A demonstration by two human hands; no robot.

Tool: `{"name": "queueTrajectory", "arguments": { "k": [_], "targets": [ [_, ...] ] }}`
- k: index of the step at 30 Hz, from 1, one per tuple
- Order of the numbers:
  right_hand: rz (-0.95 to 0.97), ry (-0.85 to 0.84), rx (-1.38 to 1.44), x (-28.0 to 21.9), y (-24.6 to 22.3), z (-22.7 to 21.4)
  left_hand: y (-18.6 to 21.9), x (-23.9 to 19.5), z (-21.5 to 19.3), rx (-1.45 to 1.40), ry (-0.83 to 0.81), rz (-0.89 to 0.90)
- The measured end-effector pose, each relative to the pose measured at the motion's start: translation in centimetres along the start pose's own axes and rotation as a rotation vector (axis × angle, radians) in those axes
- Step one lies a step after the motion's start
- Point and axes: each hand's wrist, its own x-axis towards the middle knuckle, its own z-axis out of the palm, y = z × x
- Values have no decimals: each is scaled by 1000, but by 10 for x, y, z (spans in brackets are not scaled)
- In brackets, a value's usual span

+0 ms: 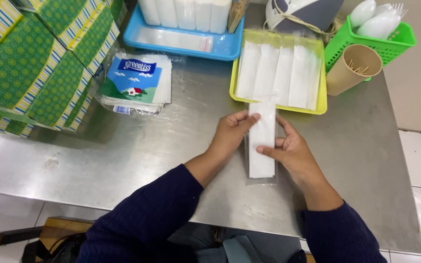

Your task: The person folds a white napkin into a narrow strip, places it into a clear plastic sleeve, then adds a plastic spoon, fork, and toothpick into the sleeve. The completed packet is placed into a yellow tray with other packets.

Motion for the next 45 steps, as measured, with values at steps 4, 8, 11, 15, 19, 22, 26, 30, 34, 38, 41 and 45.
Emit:
{"name": "queueTrajectory", "arguments": {
  "k": [4, 8, 11, 15, 19, 22, 26, 30, 34, 38, 41, 45],
  "targets": [
    [-40, 57, 35, 1, 0, 10, 3, -15, 11, -30, -14, -32],
    [23, 35, -25, -13, 4, 26, 15, -4, -2, -34, 83, 29],
    [55, -8, -71, -19, -4, 32, 24, 5, -12, -25, 114, 57],
    [13, 2, 0, -4, 12, 8, 15, 9, -13, -6, 82, 32],
    [-40, 59, -24, -4, 5, -4, 17, 3, -7, -20, 35, 21],
    [9, 4, -50, -3, 10, -8, 22, 6, -12, -19, 48, 39],
    [55, -37, 6, -4, 10, -2, 24, 11, -16, -80, 51, 10],
    [67, -37, 9, -4, 12, -1, 20, 13, -15, -56, -53, -80],
    [72, -77, -24, -4, 11, 4, 33, -2, -3, -68, -64, -98],
    [74, -92, -33, -1, 16, 3, 39, -3, -3, -82, -49, -111],
    [93, -130, -38, -7, 12, 10, 37, 8, -12, -103, -12, -107],
    [119, -174, -60, -13, 7, 16, 22, 28, -30, -93, 17, -103]
  ]
}}
